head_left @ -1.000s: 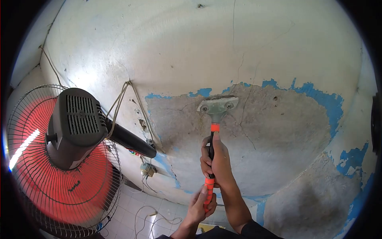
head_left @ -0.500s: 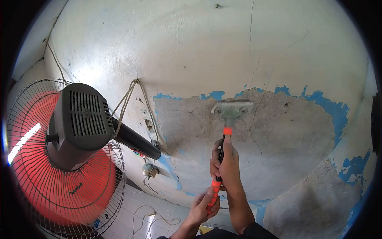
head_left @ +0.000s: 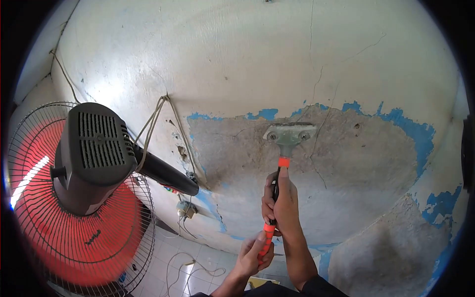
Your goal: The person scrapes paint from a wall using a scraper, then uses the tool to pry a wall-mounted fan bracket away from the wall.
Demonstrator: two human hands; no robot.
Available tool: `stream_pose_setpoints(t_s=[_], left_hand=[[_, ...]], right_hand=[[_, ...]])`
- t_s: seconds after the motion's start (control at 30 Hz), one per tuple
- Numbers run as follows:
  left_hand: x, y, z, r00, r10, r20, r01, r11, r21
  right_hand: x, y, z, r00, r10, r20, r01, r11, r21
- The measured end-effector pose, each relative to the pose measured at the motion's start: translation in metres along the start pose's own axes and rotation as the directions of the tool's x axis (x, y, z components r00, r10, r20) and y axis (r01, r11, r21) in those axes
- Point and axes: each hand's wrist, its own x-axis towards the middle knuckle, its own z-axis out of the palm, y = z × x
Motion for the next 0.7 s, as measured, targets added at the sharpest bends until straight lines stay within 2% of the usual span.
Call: stream_pose_setpoints(t_s=[0.33,0.37,0.53,0.57,0.7], left_hand=[[0.01,0.006,0.0,1.0,0.028,0.01,-0.029,0.998,0.061],[0.01,0.009,-0.001,0.999,0.019,0.04,-0.02,1.0,0.009],[-0.002,0.003,0.003,1.0,-0.003,-0.023,0.003,0.999,0.04],[0.0,0.005,0.003,1.0,-0.002,-0.03,0.003,0.998,0.061],[0.009,0.019,0.01,0.999,0.045,-0.006,-0.045,0.998,0.039]], right_hand=[[0.006,-0.005,0.003,1.0,-0.026,-0.013,0.026,1.0,-0.006],[0.003,-0.004,0.003,1.0,-0.015,-0.014,0.015,1.0,-0.003],[-0.003,0.0,-0.001,1.0,0.014,-0.012,-0.014,1.0,0.009],[0.003,-0.005,0.001,1.0,-0.02,-0.014,0.02,1.0,0.0],[0.006,-0.013,0.008,1.0,-0.029,-0.009,0.028,1.0,-0.001]])
